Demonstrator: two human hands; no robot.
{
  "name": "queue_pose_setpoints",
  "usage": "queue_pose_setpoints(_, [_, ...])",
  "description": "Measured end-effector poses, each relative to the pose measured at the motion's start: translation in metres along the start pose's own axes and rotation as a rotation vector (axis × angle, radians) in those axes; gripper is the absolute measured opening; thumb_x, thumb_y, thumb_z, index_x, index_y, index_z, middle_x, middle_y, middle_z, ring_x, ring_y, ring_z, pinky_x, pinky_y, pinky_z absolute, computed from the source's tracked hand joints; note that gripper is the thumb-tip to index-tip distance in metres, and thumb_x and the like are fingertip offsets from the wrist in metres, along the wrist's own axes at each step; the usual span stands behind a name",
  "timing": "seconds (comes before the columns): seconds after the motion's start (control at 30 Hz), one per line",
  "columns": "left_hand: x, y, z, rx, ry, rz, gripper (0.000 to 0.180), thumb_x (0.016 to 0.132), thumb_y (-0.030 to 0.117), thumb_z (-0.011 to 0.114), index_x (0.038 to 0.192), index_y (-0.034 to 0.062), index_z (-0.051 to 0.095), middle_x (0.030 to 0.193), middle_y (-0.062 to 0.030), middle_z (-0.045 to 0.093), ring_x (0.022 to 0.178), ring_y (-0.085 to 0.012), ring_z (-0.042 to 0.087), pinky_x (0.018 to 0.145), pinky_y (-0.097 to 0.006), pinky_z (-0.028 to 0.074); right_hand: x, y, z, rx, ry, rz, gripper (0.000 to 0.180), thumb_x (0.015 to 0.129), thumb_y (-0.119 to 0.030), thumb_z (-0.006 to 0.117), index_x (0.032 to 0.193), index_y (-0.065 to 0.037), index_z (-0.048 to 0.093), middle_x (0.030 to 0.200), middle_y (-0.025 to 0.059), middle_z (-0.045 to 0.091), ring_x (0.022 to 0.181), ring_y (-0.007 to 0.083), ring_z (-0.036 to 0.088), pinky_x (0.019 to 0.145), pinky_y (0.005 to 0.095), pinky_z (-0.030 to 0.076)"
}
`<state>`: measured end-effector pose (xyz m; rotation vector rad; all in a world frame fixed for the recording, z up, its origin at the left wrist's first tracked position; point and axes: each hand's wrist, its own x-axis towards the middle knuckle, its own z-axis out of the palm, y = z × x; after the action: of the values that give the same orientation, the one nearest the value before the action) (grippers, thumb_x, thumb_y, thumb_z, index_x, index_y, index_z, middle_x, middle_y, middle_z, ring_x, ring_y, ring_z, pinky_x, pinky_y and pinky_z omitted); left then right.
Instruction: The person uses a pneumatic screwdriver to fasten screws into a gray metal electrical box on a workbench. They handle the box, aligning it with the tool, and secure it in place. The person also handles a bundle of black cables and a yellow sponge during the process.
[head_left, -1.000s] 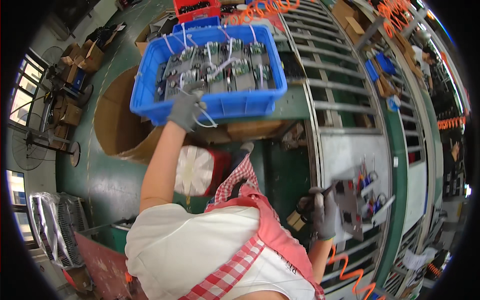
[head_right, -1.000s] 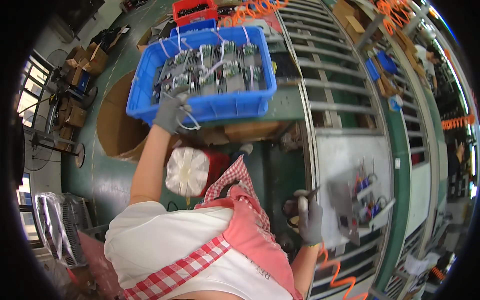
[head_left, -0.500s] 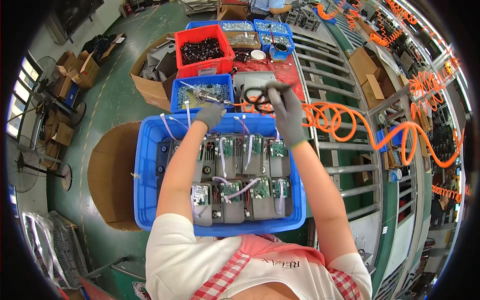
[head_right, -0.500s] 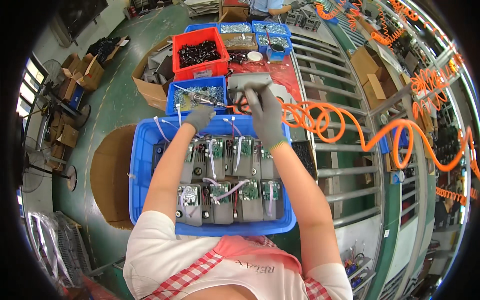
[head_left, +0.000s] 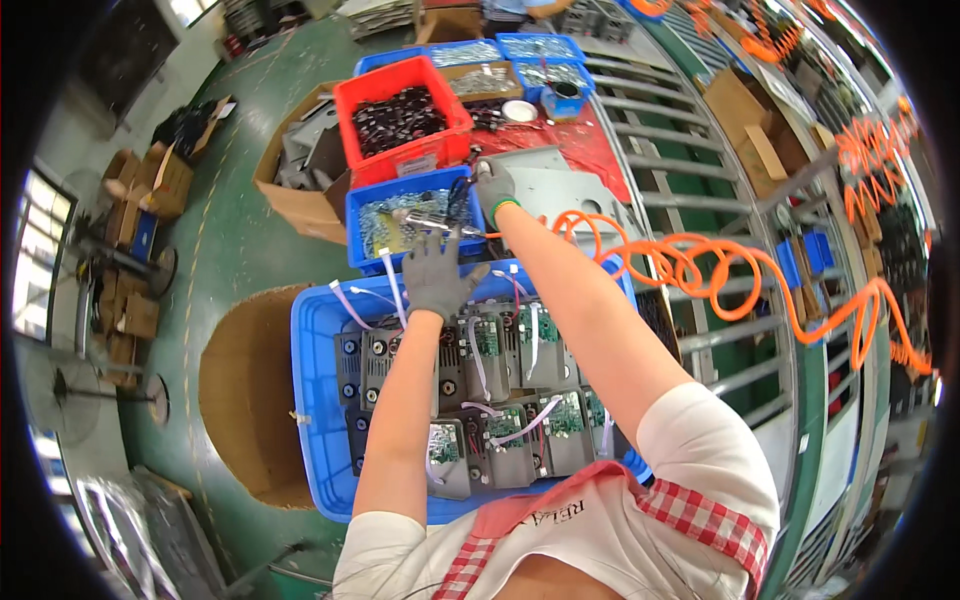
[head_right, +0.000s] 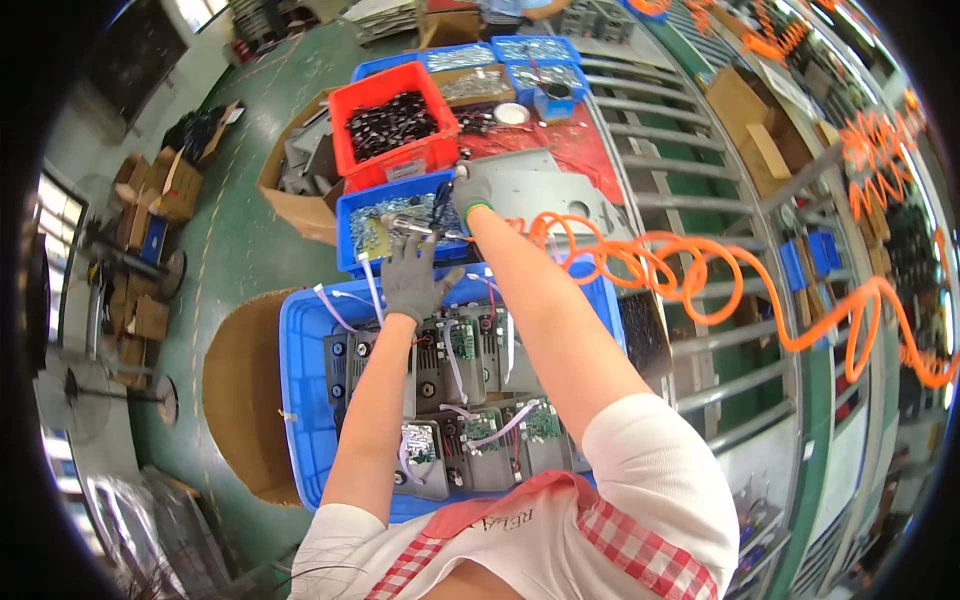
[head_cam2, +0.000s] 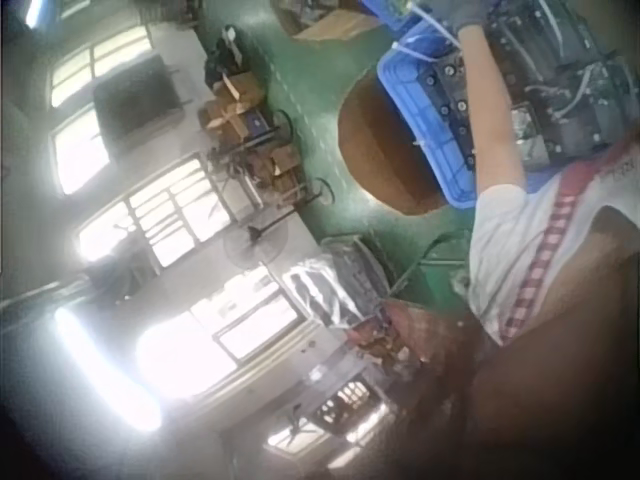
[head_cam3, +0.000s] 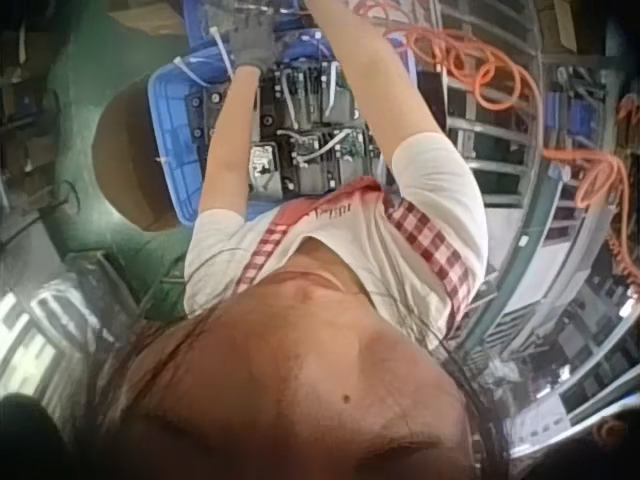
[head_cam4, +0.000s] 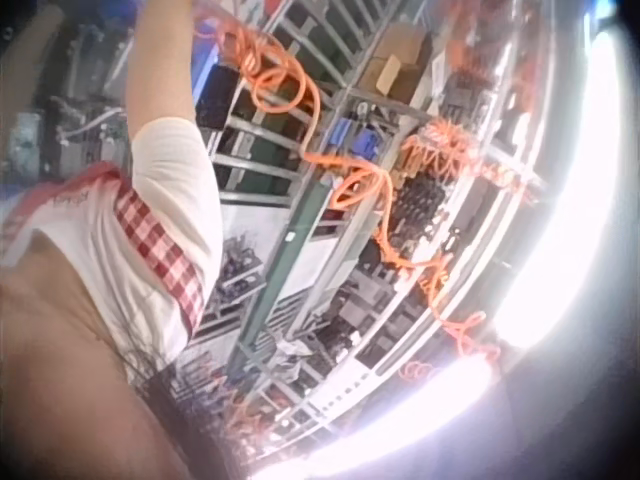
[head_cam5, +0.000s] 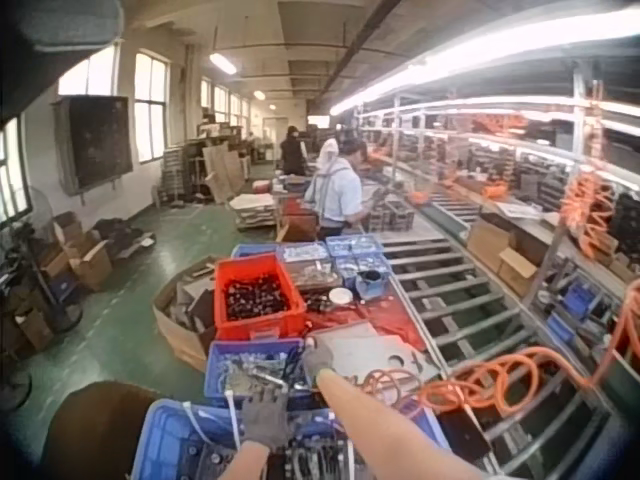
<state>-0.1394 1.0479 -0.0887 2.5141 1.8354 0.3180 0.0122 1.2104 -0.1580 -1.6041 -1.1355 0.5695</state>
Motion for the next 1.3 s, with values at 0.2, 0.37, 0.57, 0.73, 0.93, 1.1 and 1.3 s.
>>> queue_pose_setpoints(0.2, [0.003,-0.011,0.014,-0.032,0.173,0.145,0.069,0.078,0.057,0.064,0.126,0.0074,0.055,0.122,-0.02,0.059,0.113,-0.0349,0.056,0.095,-0.045,0.043,-0.085,-0.09,-0.091,-0.519,-0.449,-0.202,0.034,0.087,-0.025,0.056,0.113,-0.004,0.063,0.112,0.0209,0.062,0.11,0.0345,0.056,0.096,0.0443,0.044])
queue_pose_setpoints(0.37, [0.025,-0.026,0.058,0.042,0.029,0.273,0.043,0.092,0.04,0.054,0.118,0.0071,0.063,0.116,-0.016,0.064,0.107,-0.0354,0.058,0.095,-0.043,0.042,-0.263,-0.118,-0.269,0.096,-0.7,-0.511,0.035,0.084,-0.025,0.058,0.114,-0.009,0.064,0.105,0.0164,0.066,0.092,0.0296,0.062,0.08,0.0402,0.048])
queue_pose_setpoints(0.57, [-0.065,0.105,-0.043,-0.136,-0.015,0.392,0.049,0.094,0.042,0.049,0.12,0.0034,0.061,0.124,-0.0175,0.059,0.112,-0.0321,0.056,0.094,-0.041,0.043,-0.514,0.001,-0.491,-0.228,-0.25,0.284,0.029,0.085,-0.03,0.062,0.105,-0.009,0.067,0.094,0.011,0.069,0.083,0.0246,0.065,0.075,0.0386,0.049])
queue_pose_setpoints(0.73, [-0.173,0.211,-0.075,-0.102,-0.156,0.622,0.048,0.092,0.04,0.051,0.12,0.002,0.061,0.119,-0.0165,0.062,0.108,-0.0291,0.058,0.092,-0.039,0.044,-0.856,0.014,-0.627,-0.236,0.887,0.466,0.035,0.086,-0.03,0.059,0.113,-0.008,0.062,0.105,0.0137,0.063,0.095,0.0278,0.062,0.087,0.0361,0.048])
queue_pose_setpoints(0.93, [-0.317,0.311,-0.107,0.002,-0.433,0.751,0.047,0.091,0.037,0.054,0.12,0.0002,0.061,0.112,-0.0153,0.065,0.104,-0.0255,0.061,0.09,-0.037,0.046,-1.183,-0.081,-0.631,-0.523,1.496,1.06,0.025,0.082,-0.028,0.059,0.087,-0.005,0.067,0.086,0.0197,0.065,0.084,0.0365,0.064,0.076,0.043,0.05])
queue_pose_setpoints(1.1, [-0.409,0.407,-0.075,0.083,-0.738,0.919,0.048,0.089,0.039,0.054,0.113,-0.0025,0.062,0.103,-0.0169,0.067,0.095,-0.0261,0.063,0.083,-0.037,0.047,-1.356,-0.029,-0.668,-0.318,1.715,1.378,0.028,0.081,-0.03,0.06,0.085,-0.004,0.069,0.088,0.0158,0.07,0.086,0.0304,0.067,0.078,0.0399,0.052])
queue_pose_setpoints(1.3, [-0.595,0.433,-0.04,0.012,-0.933,1.2,0.04,0.09,0.039,0.055,0.108,0.005,0.065,0.107,-0.0166,0.066,0.101,-0.0291,0.063,0.09,-0.038,0.046,-1.455,0.093,-0.764,0.385,2.095,1.436,0.051,0.084,-0.05,0.06,0.092,-0.001,0.07,0.1,0.0168,0.07,0.098,0.0282,0.067,0.083,0.0412,0.053])
